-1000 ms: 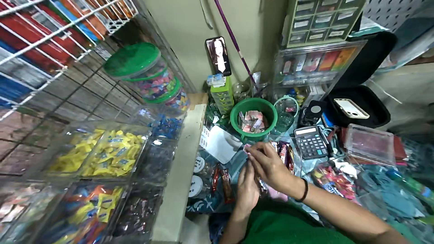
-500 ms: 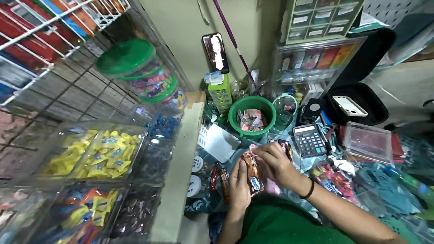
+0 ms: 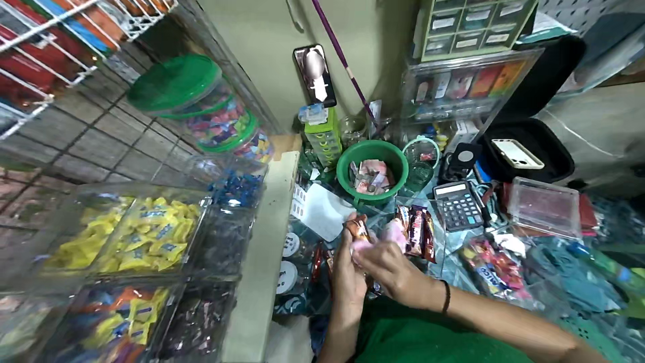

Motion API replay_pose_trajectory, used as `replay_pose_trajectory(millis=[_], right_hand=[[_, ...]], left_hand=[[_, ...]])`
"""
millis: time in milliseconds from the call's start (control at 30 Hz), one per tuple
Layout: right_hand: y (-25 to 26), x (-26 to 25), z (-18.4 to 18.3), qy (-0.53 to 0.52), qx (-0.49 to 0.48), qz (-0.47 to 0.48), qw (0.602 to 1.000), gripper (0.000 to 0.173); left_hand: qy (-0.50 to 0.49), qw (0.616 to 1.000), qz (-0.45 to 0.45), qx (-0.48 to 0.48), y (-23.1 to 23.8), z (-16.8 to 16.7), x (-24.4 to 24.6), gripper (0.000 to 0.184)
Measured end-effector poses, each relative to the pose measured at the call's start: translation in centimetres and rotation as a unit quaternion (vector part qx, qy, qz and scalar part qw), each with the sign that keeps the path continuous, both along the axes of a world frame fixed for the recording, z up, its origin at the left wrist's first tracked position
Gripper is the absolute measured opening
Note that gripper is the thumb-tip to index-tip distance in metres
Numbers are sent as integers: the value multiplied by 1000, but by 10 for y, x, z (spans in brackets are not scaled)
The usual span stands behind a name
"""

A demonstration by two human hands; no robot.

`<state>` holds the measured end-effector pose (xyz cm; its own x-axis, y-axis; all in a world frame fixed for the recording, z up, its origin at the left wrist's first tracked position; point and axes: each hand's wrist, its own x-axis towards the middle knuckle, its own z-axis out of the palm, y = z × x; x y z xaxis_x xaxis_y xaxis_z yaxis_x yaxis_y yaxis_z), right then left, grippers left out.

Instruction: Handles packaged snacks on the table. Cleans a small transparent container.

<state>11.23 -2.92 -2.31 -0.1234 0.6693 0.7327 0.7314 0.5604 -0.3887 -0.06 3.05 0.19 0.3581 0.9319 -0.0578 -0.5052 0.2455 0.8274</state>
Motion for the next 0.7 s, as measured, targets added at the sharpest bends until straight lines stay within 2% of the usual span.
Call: replay_pose_trajectory(millis=[100,200,300,400,467,533,633,700], right_hand=[[-16,16,-26,-39,-22,91,995,29],[-38,45,-39,-100,-100,122,982,24],[-63,77,-17,-14,-141,48,989,23],[-98,117,37,96,-104,-76,987,27],[-128,139,67,139,-59,-156,976,29],[-157,156,82,173,-5,-216,961,28],[-184,168,82,205,49,-269,940,25],[-188,167,79,207,45,-286,934,27]], left_hand=[[-58,997,3,-45,15,-13,-2,44],[-69,995,9,-72,27,-20,0,46],[24,999,-24,-26,34,-24,1,44],[130,987,-71,58,24,-29,15,43],[214,962,-115,122,16,-31,32,45],[307,920,-158,183,12,-34,54,52],[406,857,-207,242,16,-45,90,59],[456,814,-211,291,19,-56,107,62]])
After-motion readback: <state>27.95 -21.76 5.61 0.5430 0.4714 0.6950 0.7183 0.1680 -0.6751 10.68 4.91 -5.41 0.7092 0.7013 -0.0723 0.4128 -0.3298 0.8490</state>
